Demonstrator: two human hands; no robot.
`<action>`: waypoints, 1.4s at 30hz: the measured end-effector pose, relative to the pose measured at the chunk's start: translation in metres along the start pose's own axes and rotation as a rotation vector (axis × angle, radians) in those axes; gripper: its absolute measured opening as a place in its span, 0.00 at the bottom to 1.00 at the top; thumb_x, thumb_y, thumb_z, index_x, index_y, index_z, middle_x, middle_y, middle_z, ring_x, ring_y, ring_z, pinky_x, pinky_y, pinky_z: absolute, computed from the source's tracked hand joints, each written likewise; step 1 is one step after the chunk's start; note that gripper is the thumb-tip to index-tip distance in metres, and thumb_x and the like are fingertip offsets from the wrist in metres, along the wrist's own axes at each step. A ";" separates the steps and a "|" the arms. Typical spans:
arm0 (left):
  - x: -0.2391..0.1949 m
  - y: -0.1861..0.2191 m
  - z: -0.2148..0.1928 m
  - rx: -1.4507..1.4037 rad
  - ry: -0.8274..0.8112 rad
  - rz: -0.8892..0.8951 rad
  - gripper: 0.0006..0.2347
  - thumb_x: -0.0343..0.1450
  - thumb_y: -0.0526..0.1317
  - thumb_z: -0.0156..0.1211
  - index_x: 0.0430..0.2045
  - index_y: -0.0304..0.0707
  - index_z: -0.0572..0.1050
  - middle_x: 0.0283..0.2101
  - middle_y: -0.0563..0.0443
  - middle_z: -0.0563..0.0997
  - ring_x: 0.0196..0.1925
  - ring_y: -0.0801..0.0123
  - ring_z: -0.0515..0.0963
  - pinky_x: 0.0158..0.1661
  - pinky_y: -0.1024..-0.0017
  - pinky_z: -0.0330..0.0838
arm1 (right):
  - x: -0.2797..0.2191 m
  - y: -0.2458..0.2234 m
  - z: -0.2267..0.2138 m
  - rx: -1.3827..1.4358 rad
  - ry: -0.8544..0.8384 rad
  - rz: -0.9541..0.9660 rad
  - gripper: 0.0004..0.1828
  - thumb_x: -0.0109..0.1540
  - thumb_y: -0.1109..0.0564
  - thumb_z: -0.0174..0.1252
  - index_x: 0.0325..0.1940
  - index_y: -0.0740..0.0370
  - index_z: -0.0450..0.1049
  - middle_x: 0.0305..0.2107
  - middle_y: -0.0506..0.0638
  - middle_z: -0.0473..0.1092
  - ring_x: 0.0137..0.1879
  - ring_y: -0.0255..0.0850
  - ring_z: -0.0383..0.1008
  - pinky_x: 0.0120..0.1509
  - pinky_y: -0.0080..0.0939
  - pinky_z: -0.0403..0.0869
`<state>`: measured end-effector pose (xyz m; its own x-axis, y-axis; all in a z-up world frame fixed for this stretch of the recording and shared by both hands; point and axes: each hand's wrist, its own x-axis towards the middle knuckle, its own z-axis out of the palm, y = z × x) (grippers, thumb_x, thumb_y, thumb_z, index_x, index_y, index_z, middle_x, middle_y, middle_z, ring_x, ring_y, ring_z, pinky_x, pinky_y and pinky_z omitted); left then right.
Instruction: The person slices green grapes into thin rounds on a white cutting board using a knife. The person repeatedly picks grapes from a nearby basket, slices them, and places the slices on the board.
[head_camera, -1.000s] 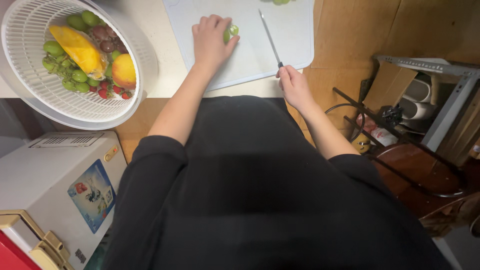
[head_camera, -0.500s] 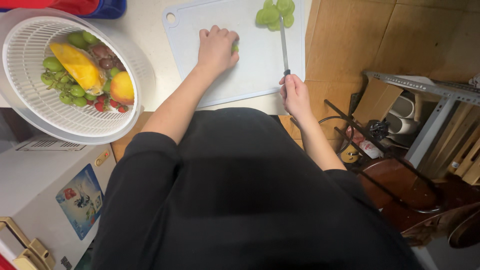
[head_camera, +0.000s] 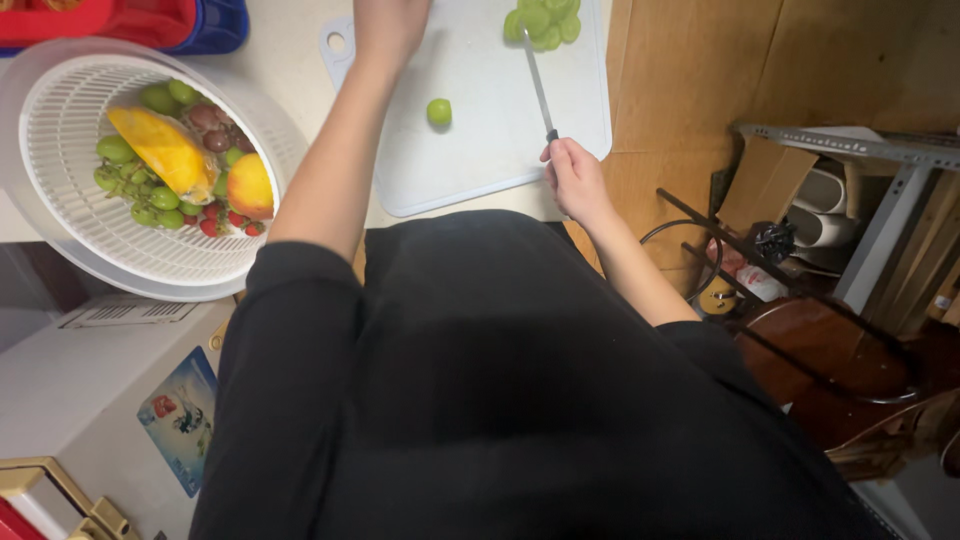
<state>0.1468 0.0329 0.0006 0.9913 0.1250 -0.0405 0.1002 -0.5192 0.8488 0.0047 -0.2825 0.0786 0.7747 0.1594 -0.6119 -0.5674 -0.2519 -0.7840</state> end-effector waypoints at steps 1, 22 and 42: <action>-0.019 0.001 -0.006 -0.017 0.001 0.066 0.10 0.70 0.41 0.70 0.41 0.36 0.81 0.41 0.46 0.83 0.42 0.55 0.82 0.45 0.61 0.75 | -0.002 0.005 0.002 -0.012 -0.020 0.005 0.18 0.74 0.46 0.42 0.41 0.60 0.70 0.18 0.43 0.61 0.17 0.30 0.57 0.19 0.34 0.58; -0.146 0.012 0.011 0.045 0.173 0.216 0.14 0.68 0.37 0.75 0.46 0.39 0.81 0.48 0.51 0.81 0.49 0.58 0.79 0.51 0.66 0.73 | 0.027 0.008 0.055 -0.353 -0.205 -0.134 0.20 0.73 0.47 0.43 0.43 0.64 0.73 0.22 0.50 0.69 0.30 0.40 0.70 0.38 0.42 0.70; -0.143 0.008 0.019 0.008 0.234 0.173 0.12 0.67 0.39 0.77 0.40 0.39 0.81 0.43 0.52 0.82 0.46 0.58 0.79 0.47 0.66 0.74 | 0.031 -0.005 0.070 -0.544 -0.189 -0.249 0.20 0.75 0.48 0.41 0.44 0.68 0.68 0.26 0.67 0.71 0.36 0.65 0.73 0.42 0.57 0.70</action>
<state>0.0070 -0.0049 0.0037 0.9474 0.2250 0.2278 -0.0670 -0.5564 0.8282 0.0121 -0.2098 0.0557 0.7747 0.4293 -0.4642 -0.1142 -0.6272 -0.7705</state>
